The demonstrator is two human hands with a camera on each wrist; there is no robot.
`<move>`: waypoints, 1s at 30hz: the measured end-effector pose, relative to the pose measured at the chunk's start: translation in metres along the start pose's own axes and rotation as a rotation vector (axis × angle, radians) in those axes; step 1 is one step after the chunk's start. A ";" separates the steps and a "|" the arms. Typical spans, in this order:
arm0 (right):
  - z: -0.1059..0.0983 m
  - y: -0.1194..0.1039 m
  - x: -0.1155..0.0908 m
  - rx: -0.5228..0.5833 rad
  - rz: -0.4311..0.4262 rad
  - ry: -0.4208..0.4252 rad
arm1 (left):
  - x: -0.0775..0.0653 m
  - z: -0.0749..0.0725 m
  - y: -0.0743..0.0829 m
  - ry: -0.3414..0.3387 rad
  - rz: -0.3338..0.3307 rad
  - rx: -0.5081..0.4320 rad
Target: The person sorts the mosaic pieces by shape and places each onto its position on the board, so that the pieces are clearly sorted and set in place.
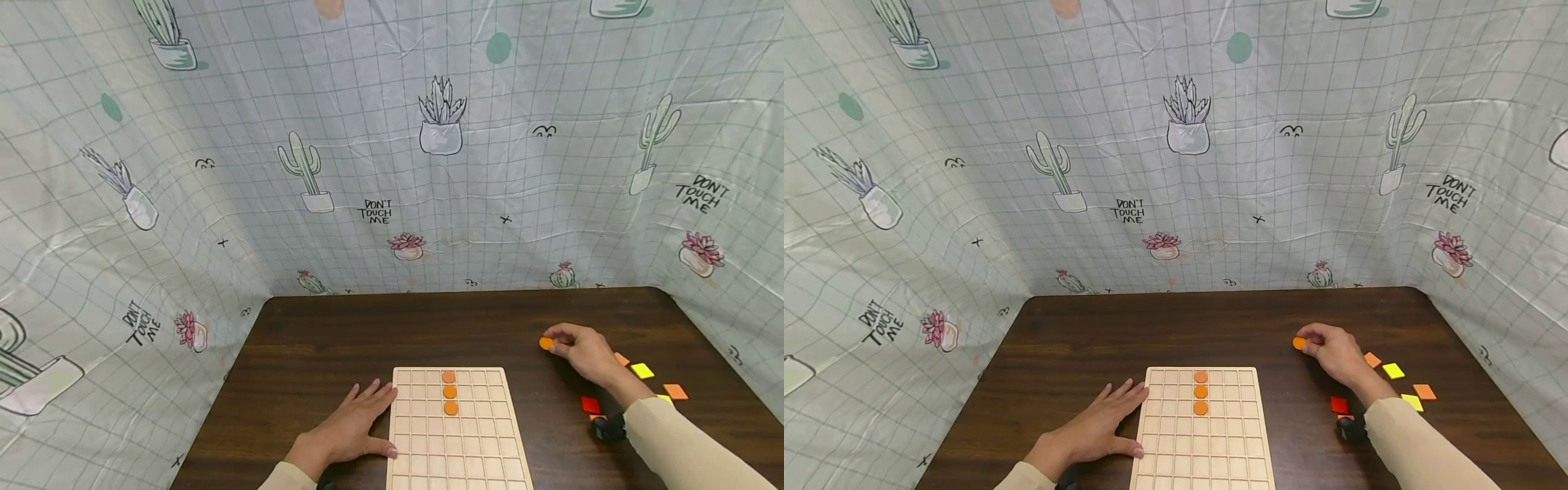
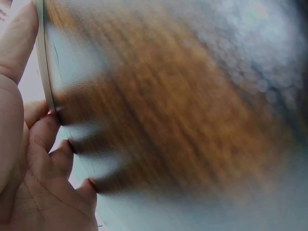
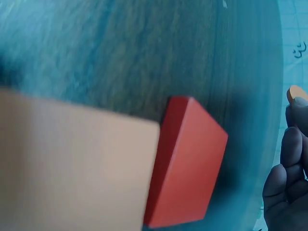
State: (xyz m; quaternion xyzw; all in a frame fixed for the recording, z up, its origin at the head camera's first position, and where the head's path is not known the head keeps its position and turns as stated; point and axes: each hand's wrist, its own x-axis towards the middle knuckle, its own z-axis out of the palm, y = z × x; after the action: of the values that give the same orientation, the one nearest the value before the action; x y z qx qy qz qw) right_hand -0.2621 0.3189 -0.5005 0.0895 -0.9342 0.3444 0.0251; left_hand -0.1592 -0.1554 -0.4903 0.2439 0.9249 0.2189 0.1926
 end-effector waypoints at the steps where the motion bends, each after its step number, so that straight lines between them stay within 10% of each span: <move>1: 0.000 -0.001 0.000 0.000 0.001 0.002 | 0.000 0.000 0.000 0.001 0.000 0.001; 30: 0.024 -0.047 -0.015 0.083 -0.026 -0.052 | 0.000 0.000 0.000 0.005 0.005 -0.005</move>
State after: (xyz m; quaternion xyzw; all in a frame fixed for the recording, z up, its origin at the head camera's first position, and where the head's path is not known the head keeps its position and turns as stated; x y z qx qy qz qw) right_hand -0.2381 0.2702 -0.4905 0.1117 -0.9182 0.3801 0.0016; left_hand -0.1592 -0.1552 -0.4907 0.2451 0.9243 0.2220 0.1905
